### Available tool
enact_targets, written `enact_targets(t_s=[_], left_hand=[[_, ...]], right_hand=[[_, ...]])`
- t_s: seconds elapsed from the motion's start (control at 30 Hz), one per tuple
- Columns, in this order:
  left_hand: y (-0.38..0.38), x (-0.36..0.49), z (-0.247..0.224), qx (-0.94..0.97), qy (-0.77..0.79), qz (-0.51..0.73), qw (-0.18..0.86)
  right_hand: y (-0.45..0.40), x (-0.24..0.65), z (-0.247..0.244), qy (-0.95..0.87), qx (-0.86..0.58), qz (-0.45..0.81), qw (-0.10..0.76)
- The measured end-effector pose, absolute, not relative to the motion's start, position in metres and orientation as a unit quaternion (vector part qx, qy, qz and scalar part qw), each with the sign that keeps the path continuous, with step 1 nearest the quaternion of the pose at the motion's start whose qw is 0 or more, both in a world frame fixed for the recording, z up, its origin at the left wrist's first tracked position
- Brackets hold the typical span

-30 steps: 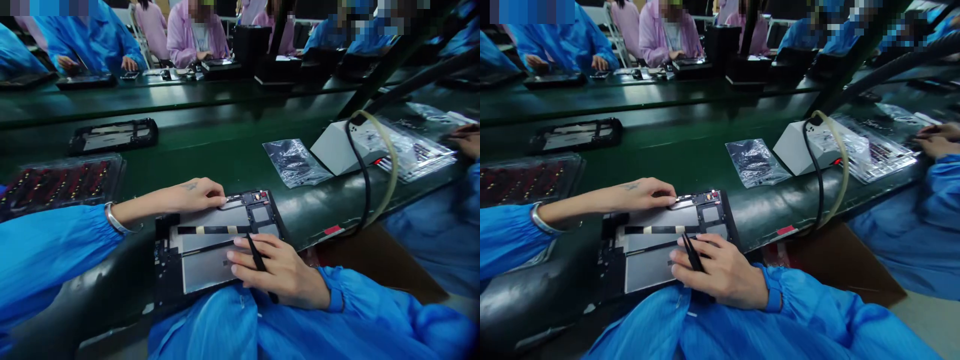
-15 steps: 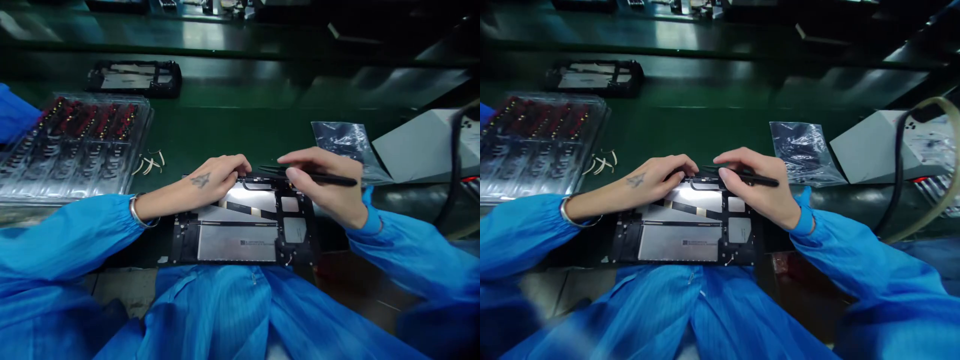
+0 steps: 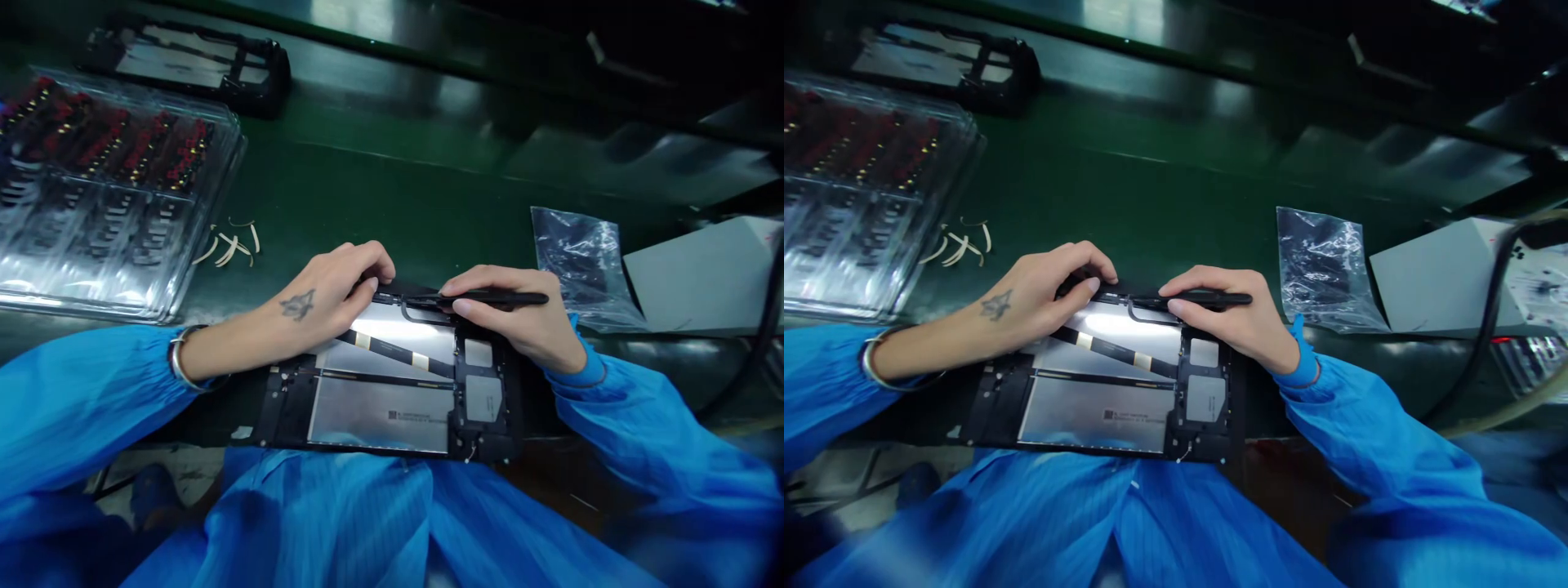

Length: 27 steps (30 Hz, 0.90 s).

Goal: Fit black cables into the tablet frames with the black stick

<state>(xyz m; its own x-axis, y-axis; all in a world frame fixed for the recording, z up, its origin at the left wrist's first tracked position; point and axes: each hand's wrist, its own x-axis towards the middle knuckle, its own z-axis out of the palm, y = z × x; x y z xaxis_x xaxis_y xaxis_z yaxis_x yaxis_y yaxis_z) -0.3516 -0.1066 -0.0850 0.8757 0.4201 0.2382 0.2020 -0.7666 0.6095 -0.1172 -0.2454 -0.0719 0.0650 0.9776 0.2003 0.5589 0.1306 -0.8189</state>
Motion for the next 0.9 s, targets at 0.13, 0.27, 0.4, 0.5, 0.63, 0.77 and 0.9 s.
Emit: enact_targets(t_s=[0.13,0.27,0.4,0.5,0.63,0.77,0.9], left_hand=[[-0.1072,-0.3517,-0.0861,0.922,0.17,0.186,0.295],[-0.1072,-0.3514,-0.0874,0.921,0.167,0.193,0.293],[-0.1078,-0.3502,-0.0873,0.921,0.165,0.195,0.295],[-0.1081,-0.3494,-0.0871,0.92,0.164,0.198,0.296],[-0.1076,-0.3506,-0.088,0.922,0.158,0.205,0.287],[-0.1075,-0.3551,-0.0901,0.94,0.11,0.207,0.246],[-0.1099,-0.3592,-0.0912,0.968,0.044,0.175,0.175]], right_hand=[[-0.2441,-0.1178,-0.0708,-0.649,-0.596,0.256,0.398],[-0.2431,-0.1186,-0.07,-0.661,-0.58,0.257,0.401],[-0.2434,-0.1198,-0.0702,-0.664,-0.574,0.257,0.404],[-0.244,-0.1196,-0.0713,-0.657,-0.577,0.263,0.407],[-0.2446,-0.1178,-0.0725,-0.647,-0.58,0.272,0.414],[-0.2449,-0.1169,-0.0732,-0.648,-0.575,0.276,0.415],[-0.2455,-0.1177,-0.0745,-0.649,-0.57,0.28,0.418]])
